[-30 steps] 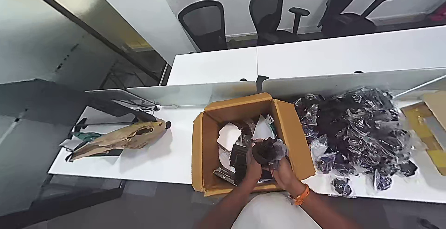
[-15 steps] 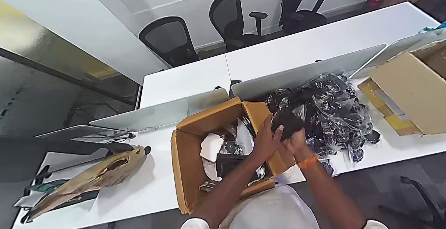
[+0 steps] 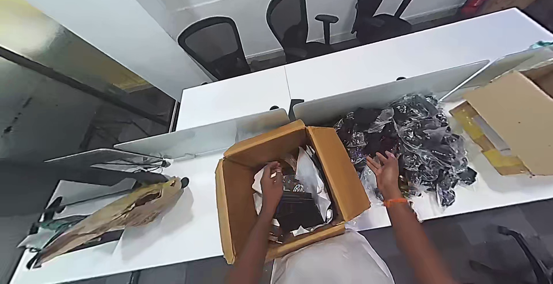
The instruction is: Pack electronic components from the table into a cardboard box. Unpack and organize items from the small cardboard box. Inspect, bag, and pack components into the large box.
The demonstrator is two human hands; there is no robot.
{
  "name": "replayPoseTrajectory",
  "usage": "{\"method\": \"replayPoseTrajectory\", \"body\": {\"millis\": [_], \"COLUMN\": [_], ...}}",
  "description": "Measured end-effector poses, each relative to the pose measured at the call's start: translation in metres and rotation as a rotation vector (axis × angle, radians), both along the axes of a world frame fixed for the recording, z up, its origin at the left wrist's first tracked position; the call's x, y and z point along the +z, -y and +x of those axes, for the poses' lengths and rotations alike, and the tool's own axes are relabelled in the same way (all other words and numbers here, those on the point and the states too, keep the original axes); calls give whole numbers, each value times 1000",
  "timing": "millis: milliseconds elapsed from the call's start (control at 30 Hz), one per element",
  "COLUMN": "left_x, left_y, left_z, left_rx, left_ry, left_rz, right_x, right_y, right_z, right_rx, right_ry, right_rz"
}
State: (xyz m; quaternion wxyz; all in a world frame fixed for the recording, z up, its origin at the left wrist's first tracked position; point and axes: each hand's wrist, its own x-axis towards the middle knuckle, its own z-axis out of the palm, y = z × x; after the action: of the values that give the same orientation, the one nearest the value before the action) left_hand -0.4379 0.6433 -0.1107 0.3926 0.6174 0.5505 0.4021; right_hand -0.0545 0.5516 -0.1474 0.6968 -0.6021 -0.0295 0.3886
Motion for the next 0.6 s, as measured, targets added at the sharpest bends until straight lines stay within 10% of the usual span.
{"method": "replayPoseTrajectory", "body": {"millis": [233, 400, 600], "left_x": [-19, -47, -68], "left_y": [-24, -30, -10], "left_z": [-77, -64, -58], "left_rx": [25, -292, -380], "left_ry": [-254, -454, -425], "left_rz": [-208, -356, -460], "right_x": [84, 88, 24], "right_y": [0, -59, -96], "right_z": [-108, -191, -229], "right_rx": [530, 1239, 1264], "right_ry": [659, 1173, 1101], "right_rz": [261, -487, -957]}}
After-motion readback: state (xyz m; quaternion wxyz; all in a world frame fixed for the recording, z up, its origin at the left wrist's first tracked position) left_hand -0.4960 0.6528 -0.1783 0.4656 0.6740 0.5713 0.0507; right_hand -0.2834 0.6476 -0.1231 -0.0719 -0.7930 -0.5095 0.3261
